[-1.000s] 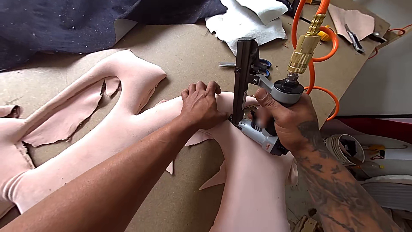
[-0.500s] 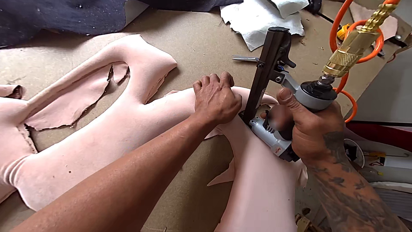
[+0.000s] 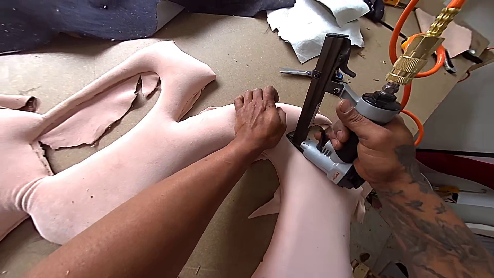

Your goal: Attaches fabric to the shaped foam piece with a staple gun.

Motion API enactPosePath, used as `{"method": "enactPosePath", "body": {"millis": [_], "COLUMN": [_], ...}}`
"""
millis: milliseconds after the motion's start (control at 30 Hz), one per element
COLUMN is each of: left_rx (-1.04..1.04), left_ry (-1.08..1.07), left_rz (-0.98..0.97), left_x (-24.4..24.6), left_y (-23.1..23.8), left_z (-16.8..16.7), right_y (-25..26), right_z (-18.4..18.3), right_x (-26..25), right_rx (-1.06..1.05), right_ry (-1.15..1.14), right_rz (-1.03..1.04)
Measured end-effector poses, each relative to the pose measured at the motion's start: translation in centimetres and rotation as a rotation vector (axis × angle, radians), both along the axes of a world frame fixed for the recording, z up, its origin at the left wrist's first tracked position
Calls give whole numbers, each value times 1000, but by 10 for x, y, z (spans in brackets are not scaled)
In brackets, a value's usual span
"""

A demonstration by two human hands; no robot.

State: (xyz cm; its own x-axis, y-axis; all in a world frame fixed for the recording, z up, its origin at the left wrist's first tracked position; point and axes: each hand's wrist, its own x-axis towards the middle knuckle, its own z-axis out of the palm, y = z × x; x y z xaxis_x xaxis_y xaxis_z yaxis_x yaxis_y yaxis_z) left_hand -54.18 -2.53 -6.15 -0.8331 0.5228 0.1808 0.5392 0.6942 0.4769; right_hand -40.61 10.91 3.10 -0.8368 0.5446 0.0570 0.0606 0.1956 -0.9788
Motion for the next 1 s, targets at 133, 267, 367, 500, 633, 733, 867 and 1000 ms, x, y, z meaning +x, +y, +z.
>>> {"method": "enactPosePath", "body": {"millis": [133, 267, 367, 500, 633, 733, 867, 1000], "left_rx": [12, 13, 23, 16, -17, -24, -19, -184], "left_ry": [13, 16, 25, 11, -13, -40, -76, -228], "left_rz": [0, -2, 3, 34, 52, 51, -201, -372], "left_x": [-1, 0, -1, 0, 0, 0, -8, -21], "left_y": [-1, -1, 0, 2, 7, 7, -13, -18], "left_z": [-2, -2, -3, -2, 3, 5, 5, 21], "right_y": [5, 2, -1, -9, -13, -23, -25, -5], "right_z": [10, 10, 9, 10, 11, 8, 6, 17], "right_x": [-1, -6, -10, -17, -23, -21, -16, -13], "right_rx": [-84, -51, -22, -22, -33, -33, 29, -149], "right_ry": [-48, -60, -69, -114, -134, -99, -64, -183], "right_rz": [18, 5, 7, -44, -108, -189, -176, -171]}}
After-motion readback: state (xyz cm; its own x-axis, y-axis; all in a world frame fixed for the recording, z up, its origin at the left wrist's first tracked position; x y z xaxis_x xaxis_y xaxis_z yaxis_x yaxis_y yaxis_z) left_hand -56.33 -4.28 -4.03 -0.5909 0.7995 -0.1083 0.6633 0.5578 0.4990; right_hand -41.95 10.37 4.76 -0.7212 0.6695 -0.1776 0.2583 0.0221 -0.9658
